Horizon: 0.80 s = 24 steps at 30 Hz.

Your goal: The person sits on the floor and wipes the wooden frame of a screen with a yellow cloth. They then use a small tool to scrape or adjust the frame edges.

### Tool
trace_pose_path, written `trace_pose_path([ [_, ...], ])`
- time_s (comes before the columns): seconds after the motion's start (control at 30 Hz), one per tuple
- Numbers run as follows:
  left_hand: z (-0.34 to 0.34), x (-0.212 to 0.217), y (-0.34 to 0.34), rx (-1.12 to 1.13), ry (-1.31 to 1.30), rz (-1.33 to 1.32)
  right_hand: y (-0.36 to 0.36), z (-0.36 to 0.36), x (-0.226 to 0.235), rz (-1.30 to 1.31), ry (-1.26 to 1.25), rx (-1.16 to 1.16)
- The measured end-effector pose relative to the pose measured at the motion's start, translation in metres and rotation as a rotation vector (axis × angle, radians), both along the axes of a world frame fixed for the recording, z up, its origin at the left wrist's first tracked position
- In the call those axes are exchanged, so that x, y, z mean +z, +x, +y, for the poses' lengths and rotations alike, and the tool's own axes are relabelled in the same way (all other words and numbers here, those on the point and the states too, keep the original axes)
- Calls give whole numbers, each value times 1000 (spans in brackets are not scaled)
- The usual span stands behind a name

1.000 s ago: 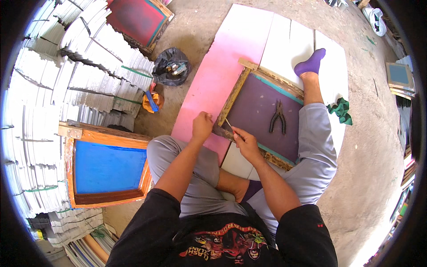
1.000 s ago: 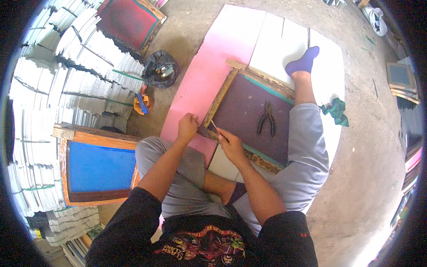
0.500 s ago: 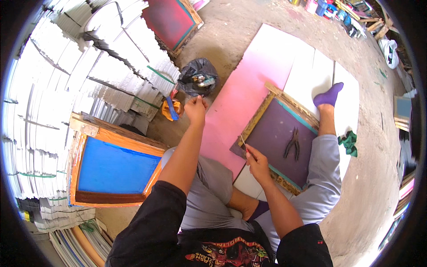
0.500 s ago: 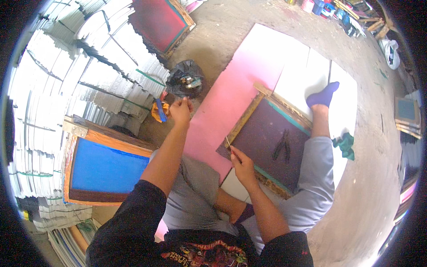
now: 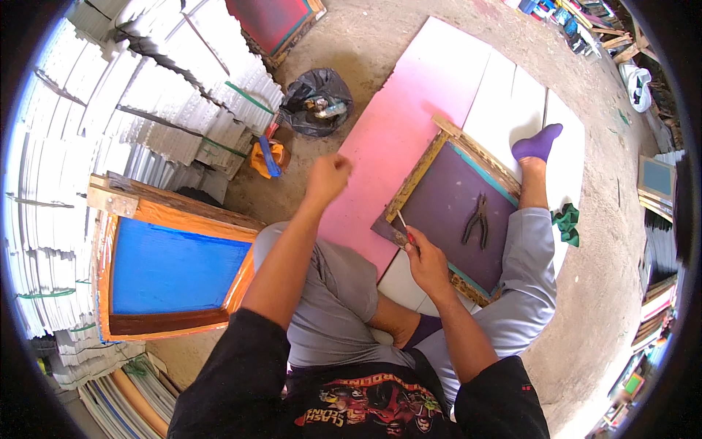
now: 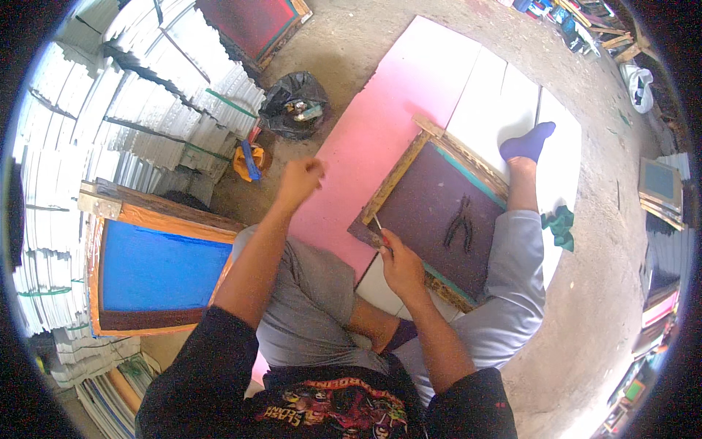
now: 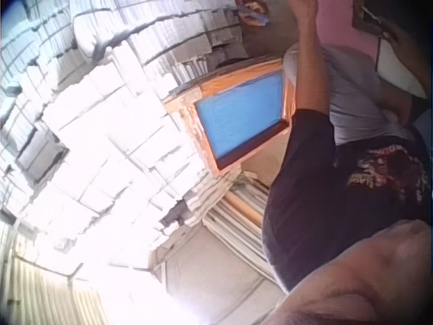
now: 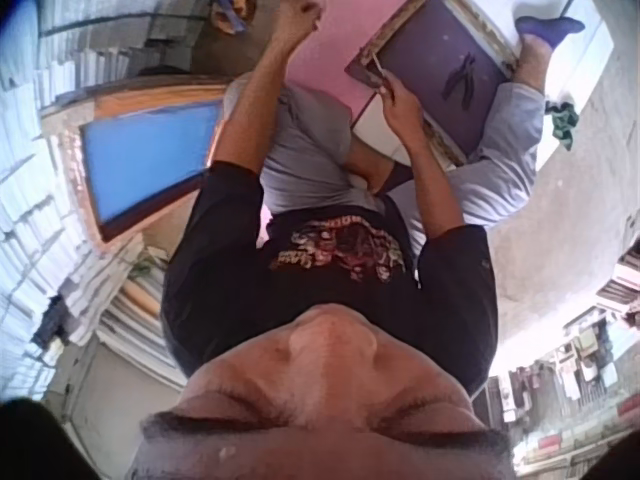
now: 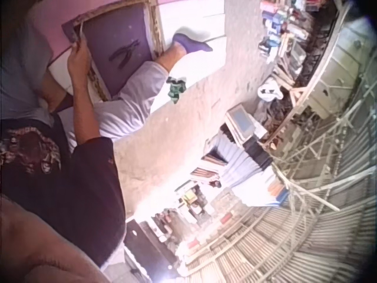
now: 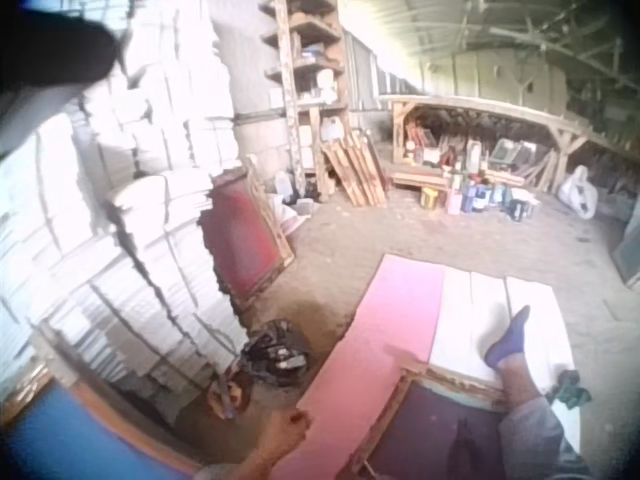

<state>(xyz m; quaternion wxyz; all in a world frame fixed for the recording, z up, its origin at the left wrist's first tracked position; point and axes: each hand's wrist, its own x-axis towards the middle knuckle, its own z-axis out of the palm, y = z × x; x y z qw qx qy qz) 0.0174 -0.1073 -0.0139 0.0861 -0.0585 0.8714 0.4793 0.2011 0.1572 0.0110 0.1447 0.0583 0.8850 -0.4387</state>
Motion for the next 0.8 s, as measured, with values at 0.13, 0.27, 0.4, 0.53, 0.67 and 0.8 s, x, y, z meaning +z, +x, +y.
trace_pose_path([
  [0.13,30,19,79,-328,-235,-172,3,-3,-8,100,89,95],
  [0.27,40,1,119,-311,-282,-143,-1,-10,-5,106,151,140],
  [0.4,47,-6,117,-356,-229,-252,-4,-10,-1,86,209,137],
  [0.53,51,-15,116,-397,-268,-195,-9,-12,1,72,202,141],
  [0.67,54,-8,110,-401,-261,-340,-14,-14,6,71,190,131],
  [0.8,54,-9,111,-365,-231,-366,-21,-17,14,25,219,149],
])
